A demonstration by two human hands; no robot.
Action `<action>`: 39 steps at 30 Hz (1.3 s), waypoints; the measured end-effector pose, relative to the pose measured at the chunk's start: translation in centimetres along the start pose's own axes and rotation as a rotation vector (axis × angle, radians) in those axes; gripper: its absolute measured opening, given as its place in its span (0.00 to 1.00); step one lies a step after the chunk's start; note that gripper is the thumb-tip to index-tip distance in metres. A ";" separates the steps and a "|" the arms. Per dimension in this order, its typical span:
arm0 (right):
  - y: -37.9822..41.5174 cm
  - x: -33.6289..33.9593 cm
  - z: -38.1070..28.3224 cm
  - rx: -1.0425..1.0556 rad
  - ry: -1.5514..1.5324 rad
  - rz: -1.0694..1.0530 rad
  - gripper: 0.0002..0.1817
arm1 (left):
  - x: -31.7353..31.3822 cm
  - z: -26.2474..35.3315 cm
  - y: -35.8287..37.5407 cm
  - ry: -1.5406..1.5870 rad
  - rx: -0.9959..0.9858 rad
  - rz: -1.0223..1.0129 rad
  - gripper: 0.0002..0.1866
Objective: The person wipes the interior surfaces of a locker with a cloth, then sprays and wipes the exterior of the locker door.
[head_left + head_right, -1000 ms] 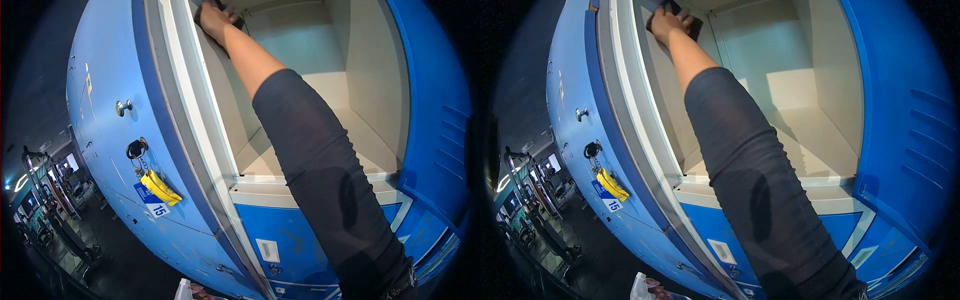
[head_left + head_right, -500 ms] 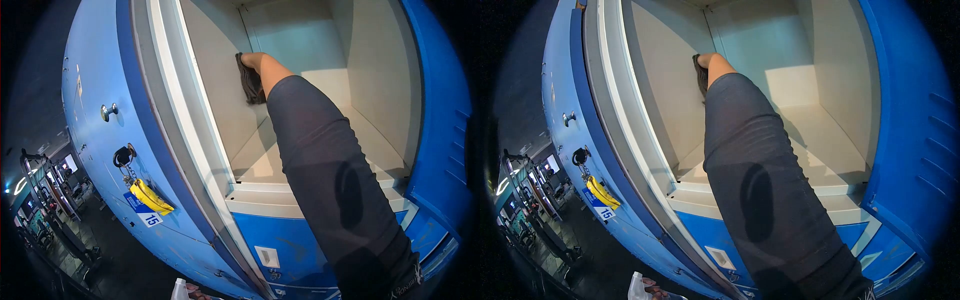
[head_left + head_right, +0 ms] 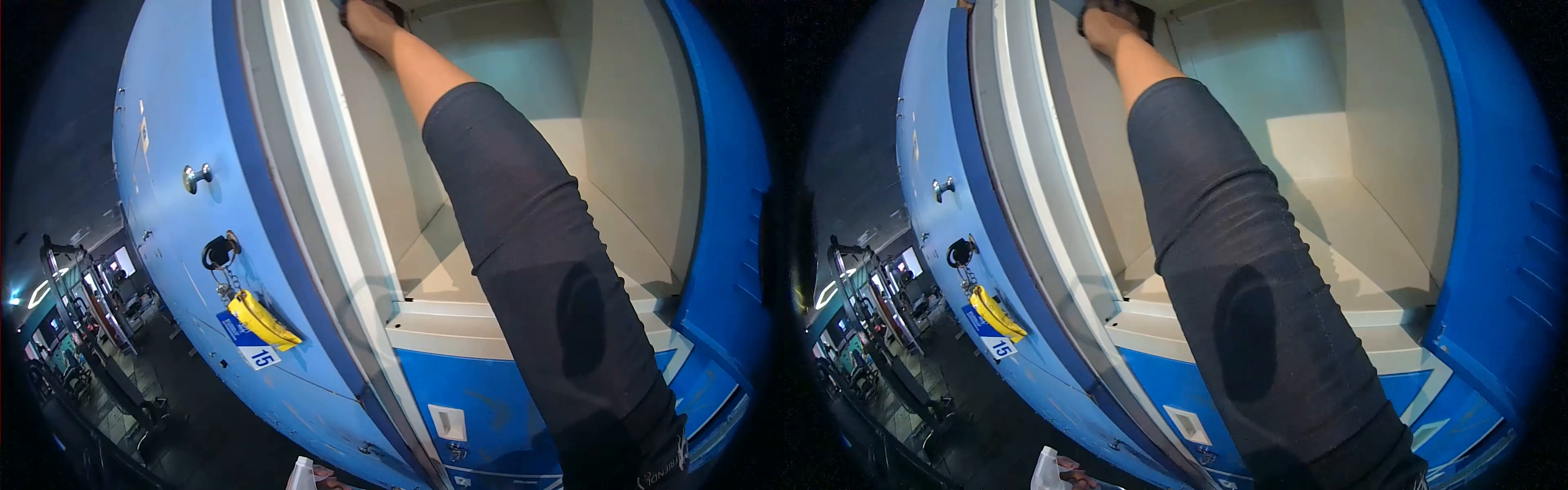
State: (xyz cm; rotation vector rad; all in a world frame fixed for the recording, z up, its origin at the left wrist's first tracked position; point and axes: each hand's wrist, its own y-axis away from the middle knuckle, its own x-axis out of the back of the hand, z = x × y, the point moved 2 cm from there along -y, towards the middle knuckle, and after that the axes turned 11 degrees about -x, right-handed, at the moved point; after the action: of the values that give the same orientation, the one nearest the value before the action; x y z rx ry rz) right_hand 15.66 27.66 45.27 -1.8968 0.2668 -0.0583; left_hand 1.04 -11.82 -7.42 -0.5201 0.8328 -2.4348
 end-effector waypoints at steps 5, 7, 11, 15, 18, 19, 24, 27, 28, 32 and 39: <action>0.5 -0.2 8.3 -0.439 -0.099 -0.225 0.34 | 0.4 0.3 0.5 -0.052 0.011 0.009 0.28; 2.0 0.3 11.2 -0.773 -0.124 -0.352 0.30 | 0.2 1.1 0.3 -0.015 0.040 0.030 0.29; 8.7 3.1 11.2 -1.159 -0.082 -0.436 0.28 | 0.1 0.7 0.8 -0.008 0.008 0.024 0.29; 5.8 -0.3 14.9 -0.984 -0.295 -0.474 0.31 | 0.8 -0.7 1.7 -0.056 -0.050 -0.079 0.29; 4.1 -0.8 6.2 -0.759 -0.381 -0.306 0.31 | 0.6 0.2 1.9 0.021 -0.031 -0.074 0.30; 3.4 -0.5 3.0 -0.659 -0.418 -0.254 0.32 | 0.5 0.6 1.9 0.064 -0.014 -0.063 0.30; 2.7 1.4 -5.1 -0.171 -0.545 -0.419 0.33 | 0.4 0.8 2.2 -0.040 -0.055 -0.114 0.32; 6.0 3.0 -5.7 -0.097 -0.228 -0.332 0.33 | 0.2 0.9 2.5 -0.041 -0.042 -0.122 0.33; 7.5 3.6 -5.8 -0.109 -0.062 -0.258 0.33 | 0.0 1.0 2.7 -0.025 -0.028 -0.120 0.33; 9.0 2.6 -0.9 -0.338 -0.017 -0.192 0.31 | -0.6 1.2 2.9 0.015 -0.018 -0.128 0.30; 12.7 0.3 15.4 -0.922 0.155 -0.386 0.30 | -0.3 1.7 3.8 0.044 -0.023 -0.113 0.27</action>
State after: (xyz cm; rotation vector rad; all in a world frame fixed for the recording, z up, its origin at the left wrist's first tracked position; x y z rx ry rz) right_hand 16.64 37.89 28.13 -2.8479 0.0102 -0.4003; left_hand 3.44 -15.02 -8.69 -0.5375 0.8721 -2.5505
